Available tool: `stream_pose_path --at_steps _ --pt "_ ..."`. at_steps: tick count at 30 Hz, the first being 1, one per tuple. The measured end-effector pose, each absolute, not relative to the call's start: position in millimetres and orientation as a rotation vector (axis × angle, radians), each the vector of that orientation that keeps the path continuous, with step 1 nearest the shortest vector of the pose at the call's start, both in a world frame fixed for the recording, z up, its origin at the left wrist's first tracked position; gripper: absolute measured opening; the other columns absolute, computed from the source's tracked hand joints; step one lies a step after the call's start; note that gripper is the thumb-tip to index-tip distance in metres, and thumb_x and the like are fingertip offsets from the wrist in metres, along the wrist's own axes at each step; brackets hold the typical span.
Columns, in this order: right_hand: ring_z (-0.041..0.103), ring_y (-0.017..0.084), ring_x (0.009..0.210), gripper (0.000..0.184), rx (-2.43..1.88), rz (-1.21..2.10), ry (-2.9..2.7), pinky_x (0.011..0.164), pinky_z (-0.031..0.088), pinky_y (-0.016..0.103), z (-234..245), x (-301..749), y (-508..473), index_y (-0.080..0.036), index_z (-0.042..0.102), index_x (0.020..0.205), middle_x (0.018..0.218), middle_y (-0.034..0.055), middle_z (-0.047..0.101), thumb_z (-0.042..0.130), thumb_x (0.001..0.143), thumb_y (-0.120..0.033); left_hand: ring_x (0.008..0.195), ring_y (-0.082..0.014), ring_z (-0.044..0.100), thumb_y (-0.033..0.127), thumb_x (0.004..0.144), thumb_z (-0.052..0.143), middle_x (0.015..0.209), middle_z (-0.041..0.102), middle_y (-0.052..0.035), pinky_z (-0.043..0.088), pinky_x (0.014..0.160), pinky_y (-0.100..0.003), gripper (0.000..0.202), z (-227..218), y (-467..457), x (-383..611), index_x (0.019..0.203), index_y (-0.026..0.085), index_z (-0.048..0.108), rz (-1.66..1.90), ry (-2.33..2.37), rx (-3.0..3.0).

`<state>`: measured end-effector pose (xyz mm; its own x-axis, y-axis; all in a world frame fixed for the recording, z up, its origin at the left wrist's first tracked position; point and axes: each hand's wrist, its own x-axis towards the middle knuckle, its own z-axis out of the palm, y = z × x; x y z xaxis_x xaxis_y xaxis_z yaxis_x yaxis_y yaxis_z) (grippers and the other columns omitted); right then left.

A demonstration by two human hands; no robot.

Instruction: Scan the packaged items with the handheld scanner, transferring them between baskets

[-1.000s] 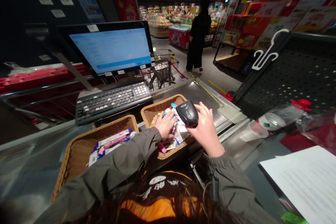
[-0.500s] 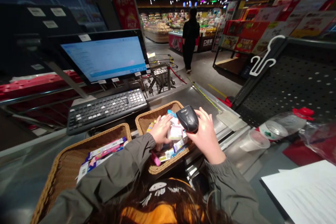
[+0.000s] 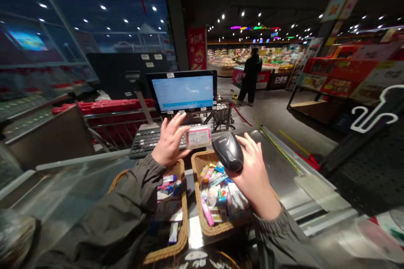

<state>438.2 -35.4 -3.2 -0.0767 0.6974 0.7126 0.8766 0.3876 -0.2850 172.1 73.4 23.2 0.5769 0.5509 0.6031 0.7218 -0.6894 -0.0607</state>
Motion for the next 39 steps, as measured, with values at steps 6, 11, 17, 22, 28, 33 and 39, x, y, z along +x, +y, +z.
stream_pose_path --at_steps 6,11,17,22,28,33,39 --pt "0.033 0.042 0.144 0.043 -1.238 -0.301 -1.922 0.115 0.024 0.068 30 395 -33 -0.021 0.058 0.121 0.138 0.0158 0.053 0.064 0.082 -0.038 0.152 -0.0314 0.019 0.033 0.073 0.072 0.162 0.024 -0.0189 0.006 0.123 -0.054 0.060 52 69 129 0.127 0.020 0.050 -0.860 -1.021 -2.378" --pt "0.032 0.043 0.144 0.040 -1.170 -0.296 -1.957 0.113 0.025 0.070 41 361 -41 -0.021 0.060 0.119 0.139 0.0171 0.052 0.061 0.084 -0.040 0.151 -0.0318 0.021 0.031 0.070 0.075 0.161 0.026 -0.0197 0.004 0.123 -0.054 0.062 62 67 105 0.126 0.019 0.051 -0.921 -0.984 -2.339" --pt "0.030 0.043 0.145 0.046 -1.168 -0.286 -1.991 0.113 0.023 0.073 43 337 -47 -0.023 0.056 0.126 0.141 0.0157 0.050 0.062 0.082 -0.034 0.152 -0.0309 0.018 0.030 0.070 0.075 0.163 0.021 -0.0179 0.004 0.123 -0.055 0.064 63 65 89 0.127 0.021 0.050 -0.893 -1.022 -2.338" --pt "0.030 0.043 0.145 0.044 -1.162 -0.297 -1.983 0.114 0.023 0.071 43 326 -53 -0.021 0.057 0.124 0.140 0.0171 0.051 0.061 0.082 -0.032 0.152 -0.0290 0.017 0.029 0.070 0.076 0.163 0.022 -0.0176 0.004 0.123 -0.054 0.064 64 63 84 0.128 0.021 0.050 -0.888 -1.025 -2.341" --pt "0.032 0.043 0.144 0.042 -1.137 -0.298 -2.007 0.113 0.026 0.071 41 316 -60 -0.020 0.056 0.124 0.138 0.0171 0.052 0.060 0.083 -0.031 0.151 -0.0317 0.021 0.031 0.072 0.075 0.162 0.024 -0.0205 0.005 0.122 -0.056 0.063 60 65 75 0.128 0.020 0.049 -0.936 -0.951 -2.333" --pt "0.035 0.043 0.141 0.042 -1.103 -0.289 -2.039 0.109 0.029 0.075 40 311 -63 -0.019 0.057 0.123 0.132 0.0179 0.056 0.062 0.084 -0.035 0.150 -0.0337 0.024 0.032 0.072 0.075 0.159 0.028 -0.0247 0.009 0.121 -0.059 0.063 58 64 70 0.128 0.017 0.050 -0.980 -0.891 -2.318" --pt "0.035 0.043 0.142 0.040 -1.118 -0.263 -2.026 0.109 0.028 0.074 42 306 -66 -0.020 0.058 0.120 0.131 0.0174 0.057 0.063 0.083 -0.032 0.150 -0.0338 0.023 0.033 0.074 0.075 0.160 0.026 -0.0241 0.008 0.121 -0.059 0.062 59 59 66 0.128 0.017 0.050 -0.974 -0.912 -2.348"
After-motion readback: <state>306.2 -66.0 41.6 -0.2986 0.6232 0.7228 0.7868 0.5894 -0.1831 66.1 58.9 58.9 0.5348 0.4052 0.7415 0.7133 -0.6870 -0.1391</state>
